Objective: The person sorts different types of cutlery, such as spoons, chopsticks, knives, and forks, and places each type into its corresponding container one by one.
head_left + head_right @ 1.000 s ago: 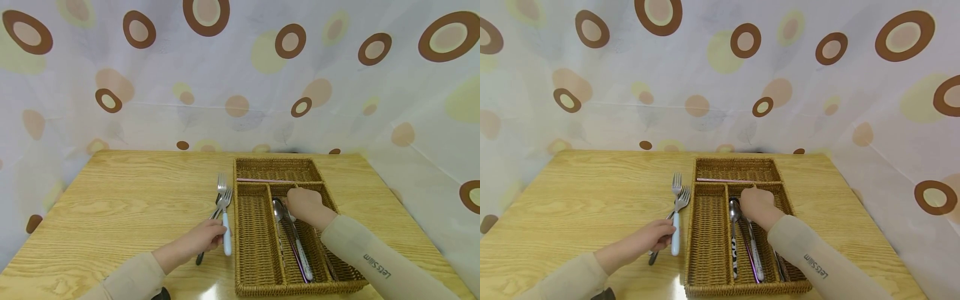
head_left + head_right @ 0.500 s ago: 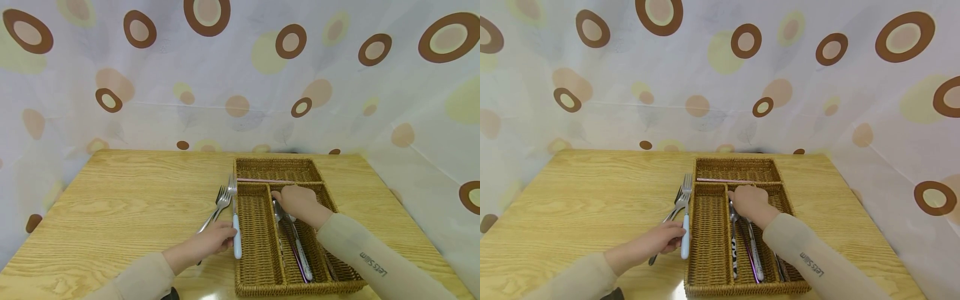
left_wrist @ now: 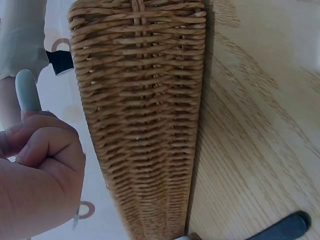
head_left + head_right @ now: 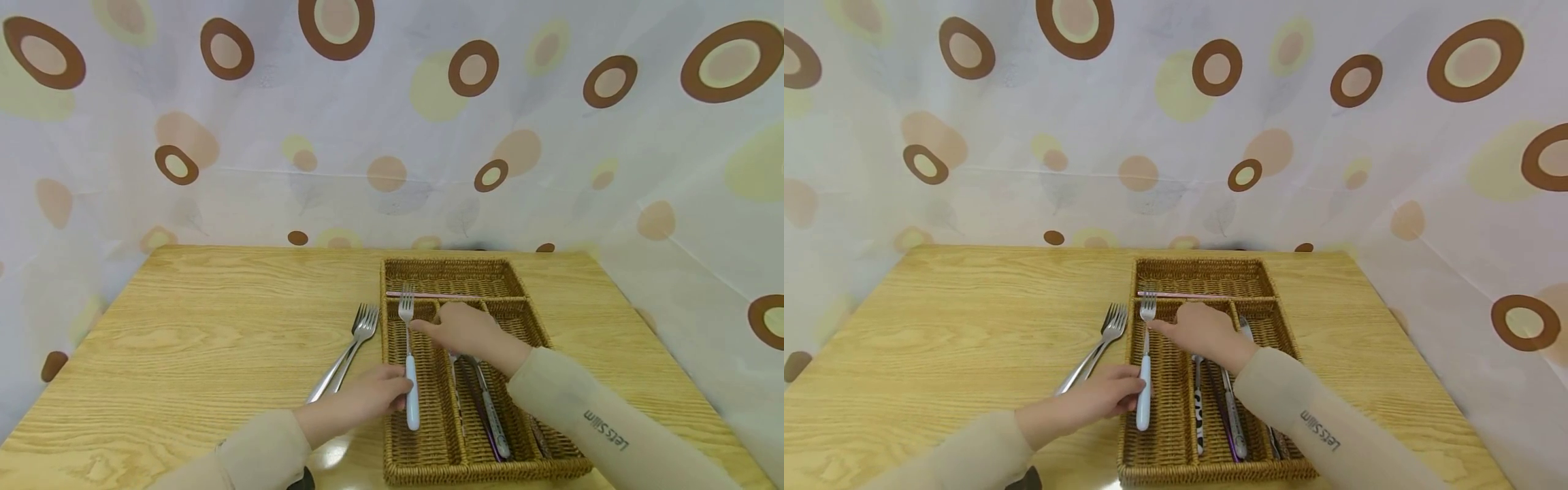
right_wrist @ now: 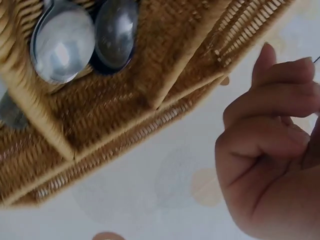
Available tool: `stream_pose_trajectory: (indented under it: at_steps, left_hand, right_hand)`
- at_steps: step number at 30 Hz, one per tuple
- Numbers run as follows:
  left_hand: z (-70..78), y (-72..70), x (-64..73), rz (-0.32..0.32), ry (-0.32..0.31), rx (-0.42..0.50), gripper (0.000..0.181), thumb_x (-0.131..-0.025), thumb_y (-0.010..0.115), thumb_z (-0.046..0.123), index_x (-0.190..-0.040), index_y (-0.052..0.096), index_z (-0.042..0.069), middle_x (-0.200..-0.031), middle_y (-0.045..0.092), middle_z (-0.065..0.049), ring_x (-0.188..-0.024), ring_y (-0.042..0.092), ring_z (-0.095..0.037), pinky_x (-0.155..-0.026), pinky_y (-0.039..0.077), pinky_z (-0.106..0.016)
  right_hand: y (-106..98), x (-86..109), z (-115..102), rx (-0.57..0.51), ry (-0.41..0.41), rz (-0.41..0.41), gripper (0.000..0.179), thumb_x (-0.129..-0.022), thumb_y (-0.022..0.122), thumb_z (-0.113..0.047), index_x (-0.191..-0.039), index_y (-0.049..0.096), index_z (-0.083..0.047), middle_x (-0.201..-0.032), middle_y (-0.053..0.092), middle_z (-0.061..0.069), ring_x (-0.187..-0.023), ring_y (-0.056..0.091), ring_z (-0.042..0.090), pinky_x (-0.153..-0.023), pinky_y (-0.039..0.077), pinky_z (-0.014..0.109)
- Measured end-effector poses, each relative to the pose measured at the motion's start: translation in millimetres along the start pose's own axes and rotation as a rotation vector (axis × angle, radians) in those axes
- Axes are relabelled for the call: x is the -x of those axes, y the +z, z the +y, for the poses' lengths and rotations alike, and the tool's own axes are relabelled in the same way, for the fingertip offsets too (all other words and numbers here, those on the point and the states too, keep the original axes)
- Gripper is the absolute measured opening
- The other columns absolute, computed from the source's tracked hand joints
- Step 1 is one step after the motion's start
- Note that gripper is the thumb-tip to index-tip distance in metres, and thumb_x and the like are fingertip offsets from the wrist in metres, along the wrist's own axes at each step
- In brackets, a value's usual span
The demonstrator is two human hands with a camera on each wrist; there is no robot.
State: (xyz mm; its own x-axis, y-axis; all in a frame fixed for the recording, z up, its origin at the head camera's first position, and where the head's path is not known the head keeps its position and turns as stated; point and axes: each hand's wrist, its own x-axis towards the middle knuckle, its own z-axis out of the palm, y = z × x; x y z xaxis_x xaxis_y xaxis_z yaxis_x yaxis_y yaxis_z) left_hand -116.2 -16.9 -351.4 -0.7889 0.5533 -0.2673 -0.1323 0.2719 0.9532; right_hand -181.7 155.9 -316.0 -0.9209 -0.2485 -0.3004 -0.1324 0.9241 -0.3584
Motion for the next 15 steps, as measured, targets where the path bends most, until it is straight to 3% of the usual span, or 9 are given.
stream_pose_trajectory:
  at_steps: [4,7,11,15]
  left_hand:
    - [0.5,6.3,-3.7,-0.015,0.011,-0.058,0.023,-0.093,0.04,0.014,-0.074,0.05,0.006,-0.06,0.043,0.004,-0.049,0.028,-0.007,-0.049,0.026,-0.018]
    - [-0.7,8.6,-5.6,-0.029,0.024,-0.078,0.024,-0.093,0.04,0.015,-0.074,0.051,0.006,-0.059,0.043,0.004,-0.048,0.027,-0.007,-0.049,0.025,-0.02]
    - [-1.4,7.4,-6.9,-0.038,0.04,-0.098,0.025,-0.093,0.04,0.016,-0.074,0.052,0.004,-0.059,0.043,0.003,-0.049,0.029,-0.008,-0.049,0.026,-0.02]
    - [-1.9,-0.3,-5.8,-0.033,0.075,-0.202,0.031,-0.095,0.04,0.022,-0.079,0.057,0.001,-0.063,0.048,0.003,-0.053,0.035,-0.009,-0.05,0.031,-0.021]
  right_hand:
    - [0.3,-0.6,-3.5,-0.195,-0.041,-0.103,0.048,-0.095,0.049,-0.037,-0.054,0.052,-0.013,-0.04,0.032,-0.005,-0.038,0.022,0.009,-0.043,0.024,0.022]
    - [1.0,-0.6,-6.0,-0.278,-0.039,-0.16,0.043,-0.097,0.048,-0.029,-0.058,0.055,-0.012,-0.04,0.03,-0.005,-0.039,0.021,0.009,-0.044,0.024,0.022]
    - [2.3,-1.6,-7.2,-0.289,-0.023,-0.191,0.045,-0.098,0.047,-0.025,-0.055,0.051,-0.012,-0.04,0.028,-0.005,-0.039,0.019,0.008,-0.044,0.023,0.022]
    - [2.4,-2.9,-7.1,-0.278,-0.004,-0.187,0.047,-0.097,0.047,-0.024,-0.052,0.047,-0.013,-0.04,0.026,-0.006,-0.039,0.017,0.008,-0.044,0.023,0.022]
